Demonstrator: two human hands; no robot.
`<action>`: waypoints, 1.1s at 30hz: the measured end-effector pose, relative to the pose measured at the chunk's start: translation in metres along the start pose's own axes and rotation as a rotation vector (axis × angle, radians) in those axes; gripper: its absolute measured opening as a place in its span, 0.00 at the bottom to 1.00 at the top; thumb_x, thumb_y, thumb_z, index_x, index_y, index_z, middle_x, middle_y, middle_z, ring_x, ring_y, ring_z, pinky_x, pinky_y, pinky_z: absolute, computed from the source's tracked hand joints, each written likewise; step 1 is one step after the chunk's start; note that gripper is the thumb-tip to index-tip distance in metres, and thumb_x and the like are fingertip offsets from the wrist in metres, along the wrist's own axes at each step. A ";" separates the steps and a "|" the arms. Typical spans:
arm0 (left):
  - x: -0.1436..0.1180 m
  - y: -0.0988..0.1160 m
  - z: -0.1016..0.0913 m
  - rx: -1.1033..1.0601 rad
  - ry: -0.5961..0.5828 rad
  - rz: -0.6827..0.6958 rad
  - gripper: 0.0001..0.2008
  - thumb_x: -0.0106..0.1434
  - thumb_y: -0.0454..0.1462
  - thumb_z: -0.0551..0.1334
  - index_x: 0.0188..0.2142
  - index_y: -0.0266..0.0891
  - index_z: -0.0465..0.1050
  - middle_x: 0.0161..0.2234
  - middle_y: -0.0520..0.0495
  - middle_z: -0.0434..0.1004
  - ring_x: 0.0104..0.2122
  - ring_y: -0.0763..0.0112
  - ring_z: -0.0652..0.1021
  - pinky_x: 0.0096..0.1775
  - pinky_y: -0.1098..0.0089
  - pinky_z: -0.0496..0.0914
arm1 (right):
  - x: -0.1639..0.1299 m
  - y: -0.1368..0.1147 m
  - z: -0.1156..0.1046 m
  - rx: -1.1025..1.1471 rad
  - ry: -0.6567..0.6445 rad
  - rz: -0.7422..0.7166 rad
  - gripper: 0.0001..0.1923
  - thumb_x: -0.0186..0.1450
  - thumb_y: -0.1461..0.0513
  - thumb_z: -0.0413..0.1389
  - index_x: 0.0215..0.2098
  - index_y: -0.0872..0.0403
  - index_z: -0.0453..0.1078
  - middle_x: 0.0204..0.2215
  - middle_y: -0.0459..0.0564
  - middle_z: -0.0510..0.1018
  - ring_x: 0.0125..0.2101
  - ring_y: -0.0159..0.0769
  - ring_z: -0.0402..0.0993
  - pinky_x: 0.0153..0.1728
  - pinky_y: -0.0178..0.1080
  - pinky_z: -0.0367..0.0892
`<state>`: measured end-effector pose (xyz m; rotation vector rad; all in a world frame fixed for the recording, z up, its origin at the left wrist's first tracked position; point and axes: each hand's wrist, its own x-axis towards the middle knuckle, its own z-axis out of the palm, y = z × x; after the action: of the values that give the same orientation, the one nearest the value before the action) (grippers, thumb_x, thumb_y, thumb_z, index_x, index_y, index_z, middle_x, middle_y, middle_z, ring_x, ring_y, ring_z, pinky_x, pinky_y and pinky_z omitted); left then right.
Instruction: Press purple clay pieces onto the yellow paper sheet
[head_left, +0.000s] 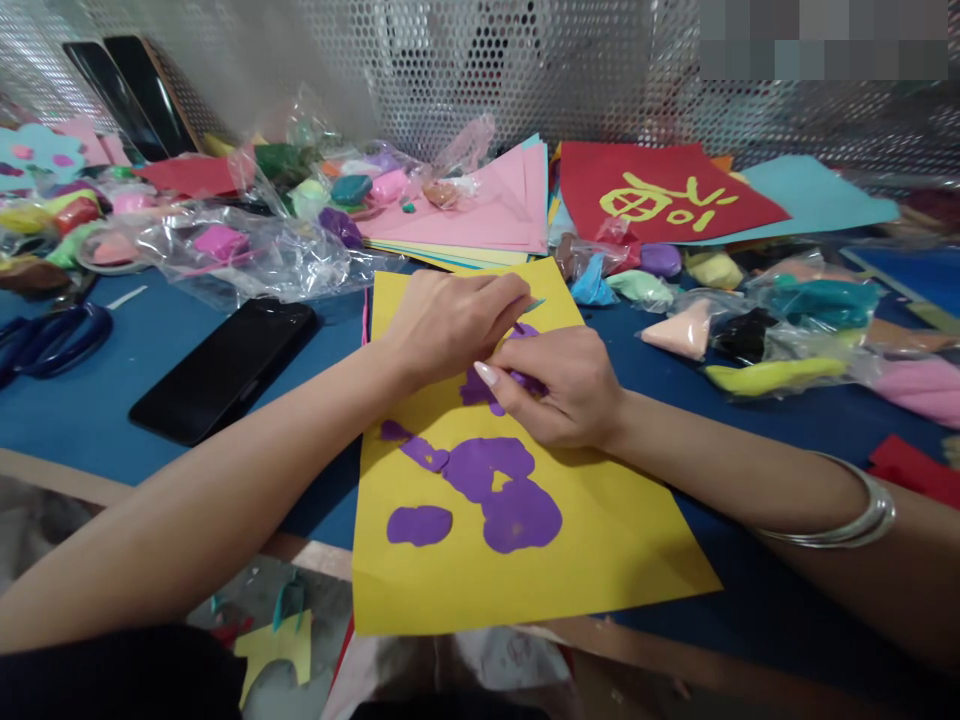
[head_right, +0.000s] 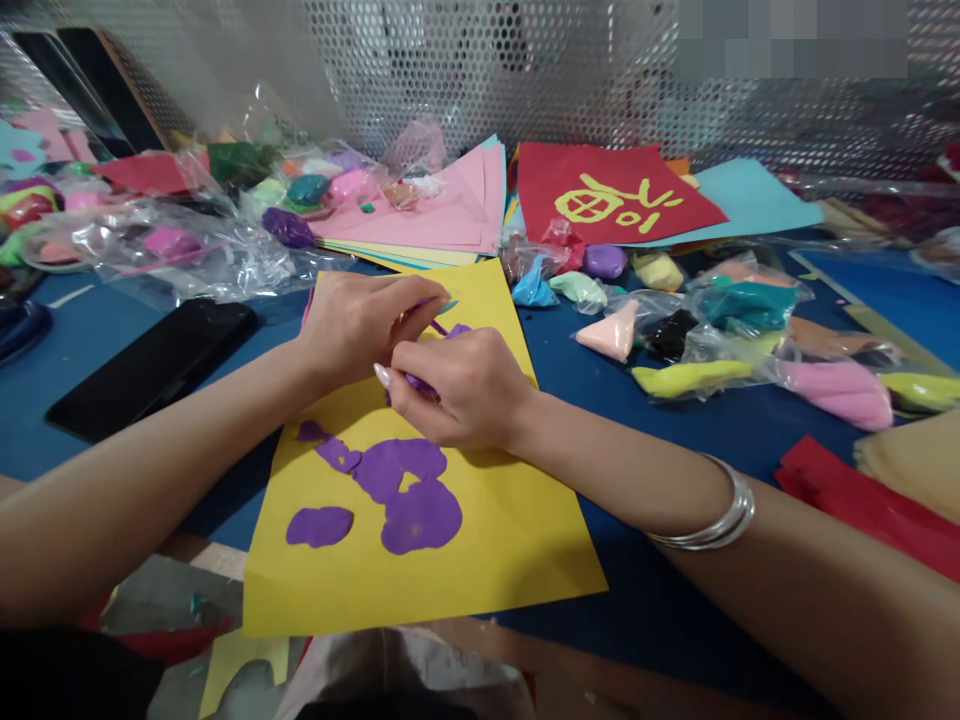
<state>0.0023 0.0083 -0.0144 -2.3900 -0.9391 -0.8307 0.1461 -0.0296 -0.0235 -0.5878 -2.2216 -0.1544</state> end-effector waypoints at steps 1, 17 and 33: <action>0.000 0.001 0.000 -0.013 0.006 0.023 0.17 0.65 0.41 0.46 0.33 0.38 0.72 0.22 0.50 0.74 0.19 0.80 0.69 0.20 0.74 0.51 | 0.000 0.000 0.000 -0.002 -0.004 0.001 0.15 0.61 0.62 0.46 0.17 0.54 0.63 0.11 0.40 0.66 0.15 0.23 0.57 0.20 0.30 0.53; 0.000 -0.001 0.000 -0.005 -0.046 0.088 0.15 0.61 0.35 0.50 0.45 0.40 0.69 0.32 0.49 0.75 0.22 0.79 0.71 0.20 0.75 0.53 | -0.001 0.000 0.001 0.026 0.005 -0.031 0.15 0.60 0.63 0.47 0.16 0.54 0.61 0.10 0.40 0.64 0.14 0.24 0.56 0.19 0.31 0.51; 0.001 -0.004 -0.005 -0.142 -0.171 0.150 0.13 0.57 0.40 0.51 0.24 0.38 0.71 0.19 0.52 0.73 0.17 0.79 0.66 0.19 0.74 0.49 | -0.001 0.000 0.002 -0.024 0.015 -0.064 0.14 0.58 0.64 0.49 0.15 0.55 0.65 0.10 0.41 0.64 0.14 0.24 0.57 0.19 0.30 0.54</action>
<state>-0.0023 0.0089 -0.0098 -2.6510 -0.7733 -0.6645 0.1451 -0.0290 -0.0253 -0.5274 -2.2283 -0.2184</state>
